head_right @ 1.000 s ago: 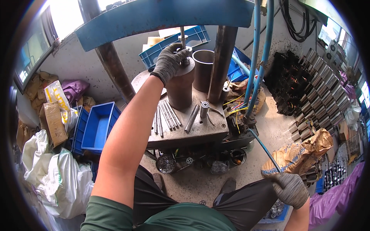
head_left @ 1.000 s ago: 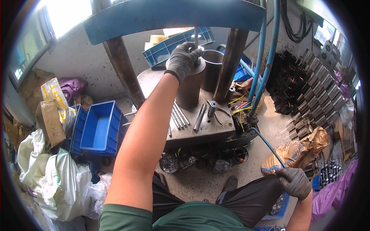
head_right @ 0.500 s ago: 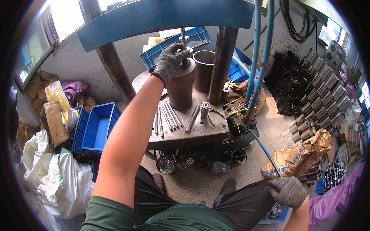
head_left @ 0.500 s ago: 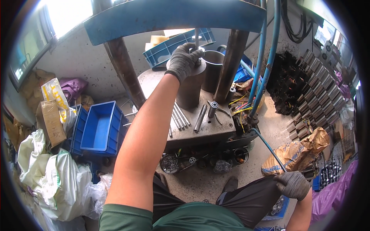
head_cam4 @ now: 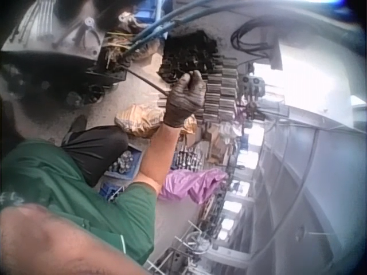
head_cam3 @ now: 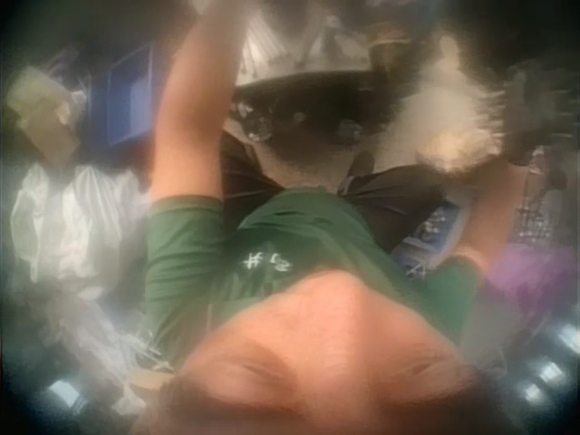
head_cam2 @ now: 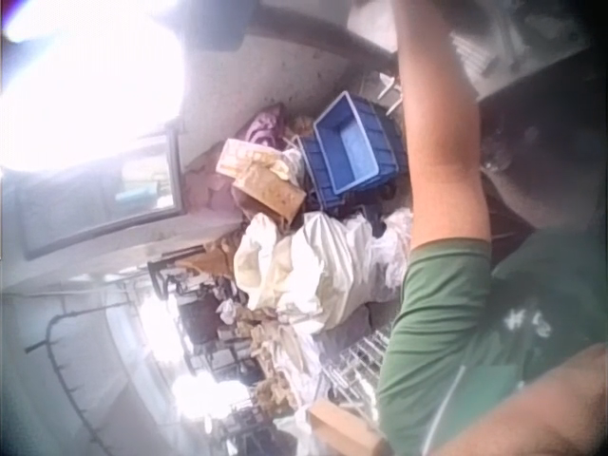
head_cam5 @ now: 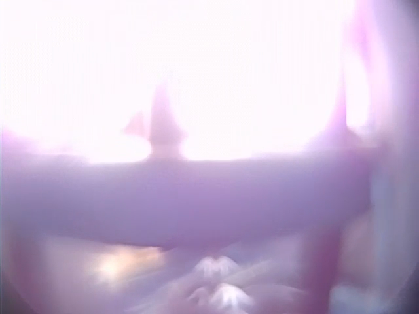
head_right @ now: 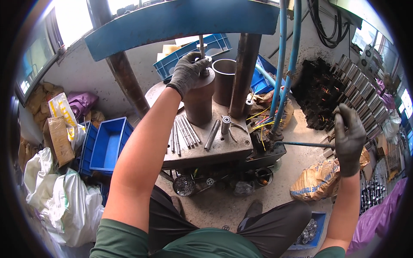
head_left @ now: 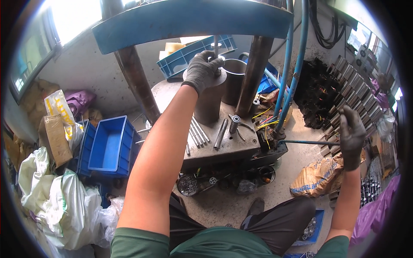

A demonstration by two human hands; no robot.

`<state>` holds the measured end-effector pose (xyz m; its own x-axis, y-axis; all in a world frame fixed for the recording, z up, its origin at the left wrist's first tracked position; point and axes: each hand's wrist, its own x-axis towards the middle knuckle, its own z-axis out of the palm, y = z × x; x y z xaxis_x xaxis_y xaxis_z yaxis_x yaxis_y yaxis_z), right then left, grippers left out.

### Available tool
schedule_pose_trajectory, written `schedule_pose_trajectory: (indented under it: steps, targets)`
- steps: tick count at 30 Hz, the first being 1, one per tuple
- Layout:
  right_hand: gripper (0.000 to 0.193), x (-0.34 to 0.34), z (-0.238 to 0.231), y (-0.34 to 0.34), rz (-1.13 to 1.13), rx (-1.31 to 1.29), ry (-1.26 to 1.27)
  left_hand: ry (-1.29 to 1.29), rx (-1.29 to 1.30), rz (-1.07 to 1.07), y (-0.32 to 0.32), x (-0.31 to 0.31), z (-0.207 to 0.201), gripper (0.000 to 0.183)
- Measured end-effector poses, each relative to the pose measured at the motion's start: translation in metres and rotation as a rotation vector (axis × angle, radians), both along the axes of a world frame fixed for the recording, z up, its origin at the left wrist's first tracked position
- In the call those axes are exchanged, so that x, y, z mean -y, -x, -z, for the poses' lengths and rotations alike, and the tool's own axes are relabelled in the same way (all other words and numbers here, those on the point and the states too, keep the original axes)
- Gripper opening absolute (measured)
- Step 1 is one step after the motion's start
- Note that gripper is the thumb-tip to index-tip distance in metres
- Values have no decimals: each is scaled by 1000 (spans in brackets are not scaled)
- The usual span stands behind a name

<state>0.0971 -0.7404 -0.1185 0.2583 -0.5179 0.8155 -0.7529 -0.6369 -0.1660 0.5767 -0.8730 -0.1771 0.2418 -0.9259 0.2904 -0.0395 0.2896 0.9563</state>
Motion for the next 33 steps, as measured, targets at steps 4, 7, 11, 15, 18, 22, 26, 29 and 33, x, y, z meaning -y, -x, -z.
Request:
schedule_pose_trajectory:
  steps: [4, 7, 11, 15, 18, 22, 26, 29, 33]
  targets:
    - [28, 48, -17, -6, 34, 3, 17, 6, -99, 67, 6, 2, 4, 44]
    - [43, 66, -20, -7, 20, 72, -71, 14, 45, 7, 4, 8, 7, 49]
    - [61, 67, -25, -11, 90, 52, -134, 130, 519, -150, 2, 11, 14, 51]
    - [61, 44, -32, -19, 175, -95, -216, 177, 602, -274, 4, -3, 11, 48]
    - [58, 13, -29, -9, 139, -141, -184, 425, 134, -38, 26, -37, 14, 32]
    - [47, -50, -1, -5, 186, -471, 52, 138, -908, 572, 67, -120, 43, 23]
    - [49, -123, 32, -23, 70, -547, 72, 38, -669, 659, 91, -205, 93, 31]
    - [51, -170, 61, -50, -189, -331, 35, 434, 453, 265, 105, -242, 94, 54]
    - [81, -185, 160, -132, -538, 684, -706, 566, 842, 430, 120, -255, 102, 71]
